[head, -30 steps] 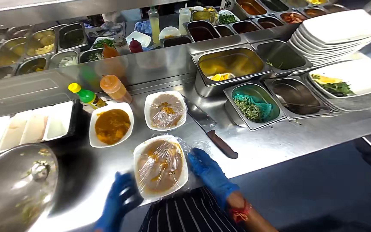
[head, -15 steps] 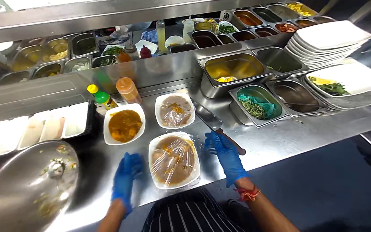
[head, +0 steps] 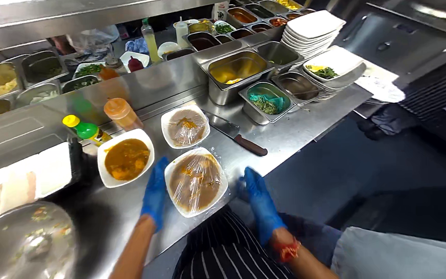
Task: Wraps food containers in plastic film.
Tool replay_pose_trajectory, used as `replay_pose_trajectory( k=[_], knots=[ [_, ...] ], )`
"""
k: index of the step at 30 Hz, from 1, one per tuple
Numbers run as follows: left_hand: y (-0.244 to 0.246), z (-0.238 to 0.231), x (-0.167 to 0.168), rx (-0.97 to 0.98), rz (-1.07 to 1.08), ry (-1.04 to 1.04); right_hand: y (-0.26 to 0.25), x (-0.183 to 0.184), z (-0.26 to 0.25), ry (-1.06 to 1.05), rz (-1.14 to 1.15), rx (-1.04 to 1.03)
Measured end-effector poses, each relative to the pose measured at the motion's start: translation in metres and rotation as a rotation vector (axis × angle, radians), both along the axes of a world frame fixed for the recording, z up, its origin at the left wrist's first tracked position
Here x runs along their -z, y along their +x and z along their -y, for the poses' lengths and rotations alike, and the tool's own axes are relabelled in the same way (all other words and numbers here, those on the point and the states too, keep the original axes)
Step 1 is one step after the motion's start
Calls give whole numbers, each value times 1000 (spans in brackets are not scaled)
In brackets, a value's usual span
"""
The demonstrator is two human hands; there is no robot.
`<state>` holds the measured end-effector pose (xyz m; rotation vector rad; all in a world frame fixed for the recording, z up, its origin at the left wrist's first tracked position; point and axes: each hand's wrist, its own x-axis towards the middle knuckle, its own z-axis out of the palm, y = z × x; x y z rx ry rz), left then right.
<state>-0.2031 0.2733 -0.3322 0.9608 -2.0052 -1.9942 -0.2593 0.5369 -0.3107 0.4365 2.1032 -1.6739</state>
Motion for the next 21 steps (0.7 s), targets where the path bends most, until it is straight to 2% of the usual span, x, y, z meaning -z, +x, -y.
replay_pose_trajectory(
  k=[2,4,6,9,12,14,16,19,21],
  knots=[
    [-9,-3,6,-13,-55,43,24,-5,9,-132,302,-65],
    [-10,-6,8,-2,-65,77,27,0,21,-291,445,-72],
    [-7,-9,8,-4,-67,87,18,6,32,-338,356,-31],
    [4,-12,1,30,5,109,-10,10,36,-315,231,-133],
    [9,-8,-15,43,335,90,-36,18,26,-165,196,-192],
    [10,-9,-24,27,456,33,-43,20,13,-32,10,-99],
    [14,-16,-27,-14,411,48,-53,25,9,-53,-192,-61],
    [20,-25,-25,-52,284,190,-85,33,32,-250,-149,-385],
    [20,-22,-17,-67,232,278,-96,15,50,-263,-44,-595]
  ],
)
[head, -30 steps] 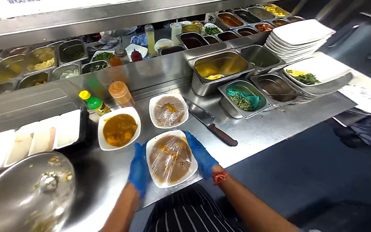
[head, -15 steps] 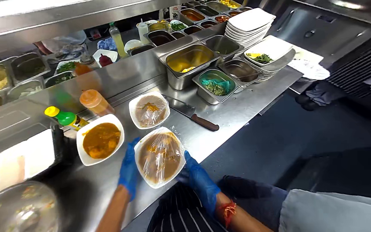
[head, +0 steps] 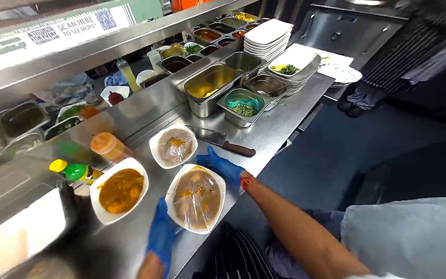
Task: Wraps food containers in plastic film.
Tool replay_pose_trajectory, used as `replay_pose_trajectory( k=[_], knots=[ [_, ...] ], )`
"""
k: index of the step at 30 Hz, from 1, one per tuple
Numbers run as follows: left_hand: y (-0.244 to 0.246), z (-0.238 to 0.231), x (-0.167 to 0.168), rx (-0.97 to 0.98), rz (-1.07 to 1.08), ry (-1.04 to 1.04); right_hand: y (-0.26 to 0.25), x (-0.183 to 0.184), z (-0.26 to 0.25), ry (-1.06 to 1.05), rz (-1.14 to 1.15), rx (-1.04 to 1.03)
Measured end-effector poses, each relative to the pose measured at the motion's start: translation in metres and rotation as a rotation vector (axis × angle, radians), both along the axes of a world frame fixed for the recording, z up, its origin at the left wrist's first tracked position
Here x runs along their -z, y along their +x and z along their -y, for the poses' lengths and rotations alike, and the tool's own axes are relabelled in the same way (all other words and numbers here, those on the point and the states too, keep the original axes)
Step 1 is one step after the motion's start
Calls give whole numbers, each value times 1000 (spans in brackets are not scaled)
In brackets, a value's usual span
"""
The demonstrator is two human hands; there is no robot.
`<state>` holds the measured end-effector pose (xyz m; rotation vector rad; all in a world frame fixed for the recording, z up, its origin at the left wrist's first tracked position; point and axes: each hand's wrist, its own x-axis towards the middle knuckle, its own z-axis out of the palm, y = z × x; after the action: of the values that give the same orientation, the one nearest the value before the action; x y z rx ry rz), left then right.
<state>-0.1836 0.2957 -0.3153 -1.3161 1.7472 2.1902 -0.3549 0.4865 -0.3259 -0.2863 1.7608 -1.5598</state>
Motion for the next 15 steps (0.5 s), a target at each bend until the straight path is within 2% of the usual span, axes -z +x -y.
replay_pose_trajectory(
  k=[2,3,4,6,7,9,11,13,15],
  knots=[
    [-2,0,5,-31,-6,69,18,-61,14,178,53,-30],
    [-2,-5,-5,-28,10,94,24,-84,17,270,67,-43],
    [0,-9,-13,-23,25,111,23,-88,17,321,48,-86],
    [4,-6,-3,-7,2,105,11,-49,10,261,-107,-118],
    [5,-3,-1,11,5,91,5,-21,4,164,-171,-31],
    [4,6,-1,69,8,16,21,12,-8,65,-206,366],
    [-1,14,-1,109,-51,-24,68,20,-16,101,-206,692],
    [-6,15,0,141,-83,6,123,18,-11,95,-56,782],
    [-9,10,3,139,-88,46,156,10,3,38,149,812]
  ],
)
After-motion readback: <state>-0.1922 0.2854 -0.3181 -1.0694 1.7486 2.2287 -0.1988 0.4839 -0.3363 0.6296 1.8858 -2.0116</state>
